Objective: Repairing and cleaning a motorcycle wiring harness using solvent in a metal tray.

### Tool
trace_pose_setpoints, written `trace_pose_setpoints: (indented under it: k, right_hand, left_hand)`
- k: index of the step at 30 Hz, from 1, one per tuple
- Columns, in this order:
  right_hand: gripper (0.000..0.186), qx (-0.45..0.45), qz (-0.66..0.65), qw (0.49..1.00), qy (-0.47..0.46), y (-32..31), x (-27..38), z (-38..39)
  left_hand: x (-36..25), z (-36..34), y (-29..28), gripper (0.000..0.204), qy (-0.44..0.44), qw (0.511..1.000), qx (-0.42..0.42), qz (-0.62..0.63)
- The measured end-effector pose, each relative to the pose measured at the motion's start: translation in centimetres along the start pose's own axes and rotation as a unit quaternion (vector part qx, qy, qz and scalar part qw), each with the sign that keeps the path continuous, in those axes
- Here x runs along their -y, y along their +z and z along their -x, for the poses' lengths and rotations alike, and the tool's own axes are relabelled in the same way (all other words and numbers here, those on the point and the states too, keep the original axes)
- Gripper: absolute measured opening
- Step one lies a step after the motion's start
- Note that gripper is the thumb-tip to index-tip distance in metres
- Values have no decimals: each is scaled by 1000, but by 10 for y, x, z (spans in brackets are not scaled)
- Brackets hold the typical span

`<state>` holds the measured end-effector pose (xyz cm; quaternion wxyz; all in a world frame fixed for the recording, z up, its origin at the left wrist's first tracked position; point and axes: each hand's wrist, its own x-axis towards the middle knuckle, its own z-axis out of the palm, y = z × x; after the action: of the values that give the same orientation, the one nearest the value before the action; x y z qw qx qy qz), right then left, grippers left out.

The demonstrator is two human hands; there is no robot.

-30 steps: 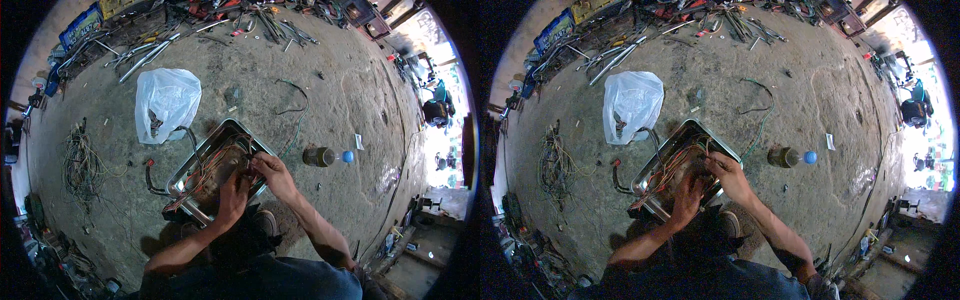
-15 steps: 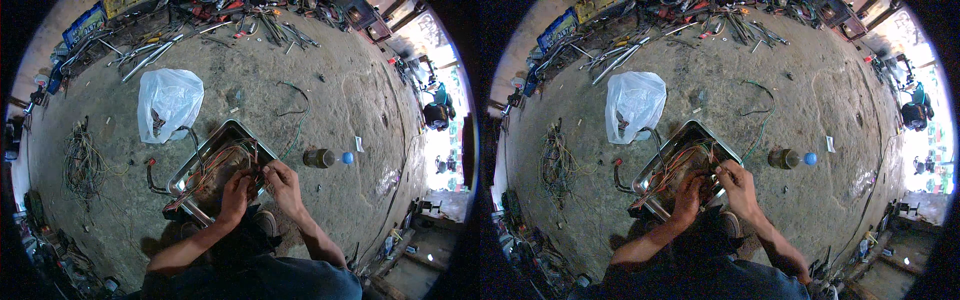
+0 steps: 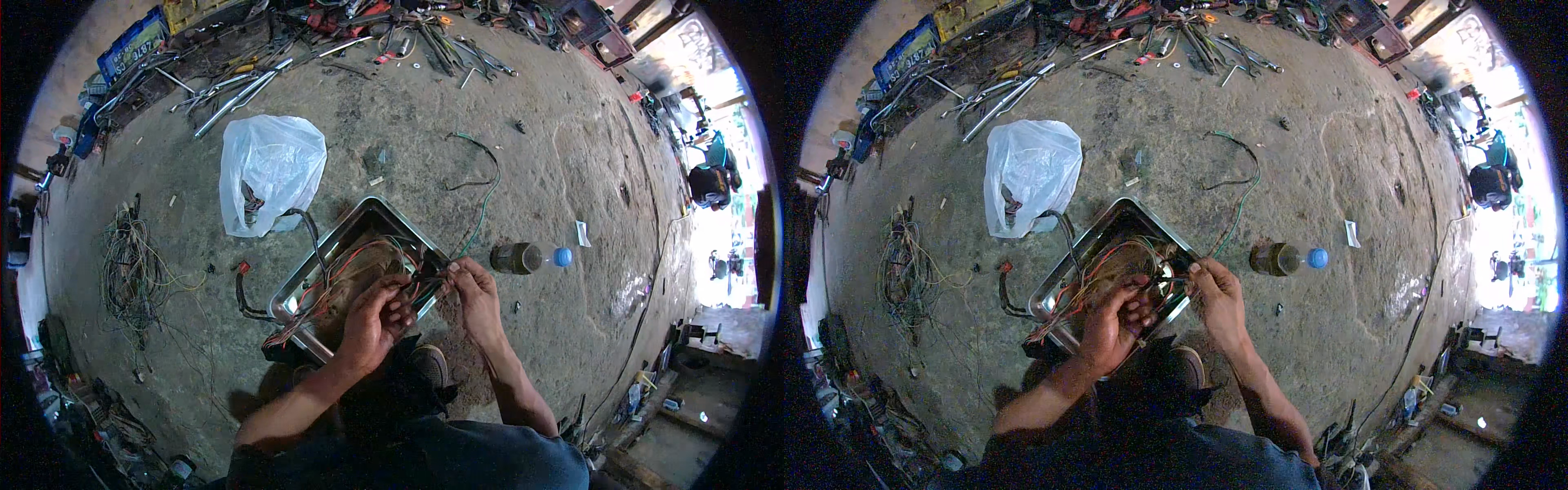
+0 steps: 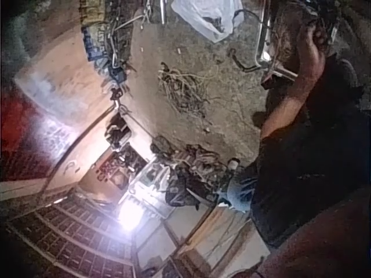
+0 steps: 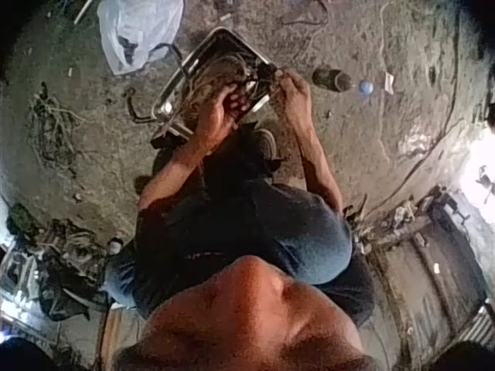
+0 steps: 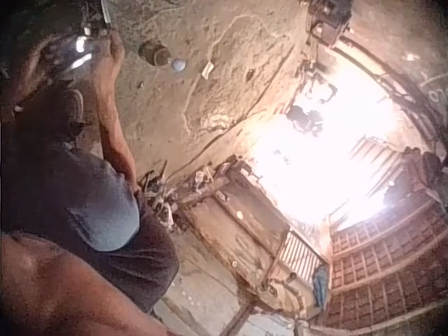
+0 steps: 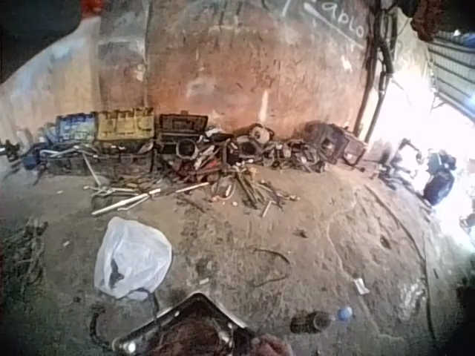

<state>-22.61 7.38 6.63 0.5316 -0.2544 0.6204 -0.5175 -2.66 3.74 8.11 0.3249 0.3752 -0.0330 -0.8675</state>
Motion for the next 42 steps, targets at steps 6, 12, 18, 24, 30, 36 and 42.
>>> trace_pose_setpoints:
  k: [6, 12, 18, 24, 30, 36, 42]
  right_hand:
    - [16, -5, -56, 998, 20, 0, 7, -15]
    - [15, -26, -242, 966, 83, 15, -13, -31]
    - [16, -15, -47, 980, 192, -2, -23, -25]
    - [22, -166, 256, 941, -148, 10, 39, -19]
    - [28, 227, 435, 786, -378, 34, 88, -34]
    - [30, 243, 659, 637, -318, 43, 70, -45]
    - [30, 380, 571, 681, -257, 38, 71, -64]
  left_hand:
    - [9, 0, -9, 29, -59, 992, 85, 72]
    - [15, -10, -26, 28, -114, 979, 102, 132]
    - [14, -6, -24, 15, -137, 981, 109, 78]
    - [11, 3, -13, 46, -28, 996, 78, -24]
    - [24, 6, -6, 52, 24, 991, 57, -119]
    - [31, 5, -10, 54, 52, 982, 64, -169]
    - [46, 1, -21, 52, 178, 930, 30, -320]
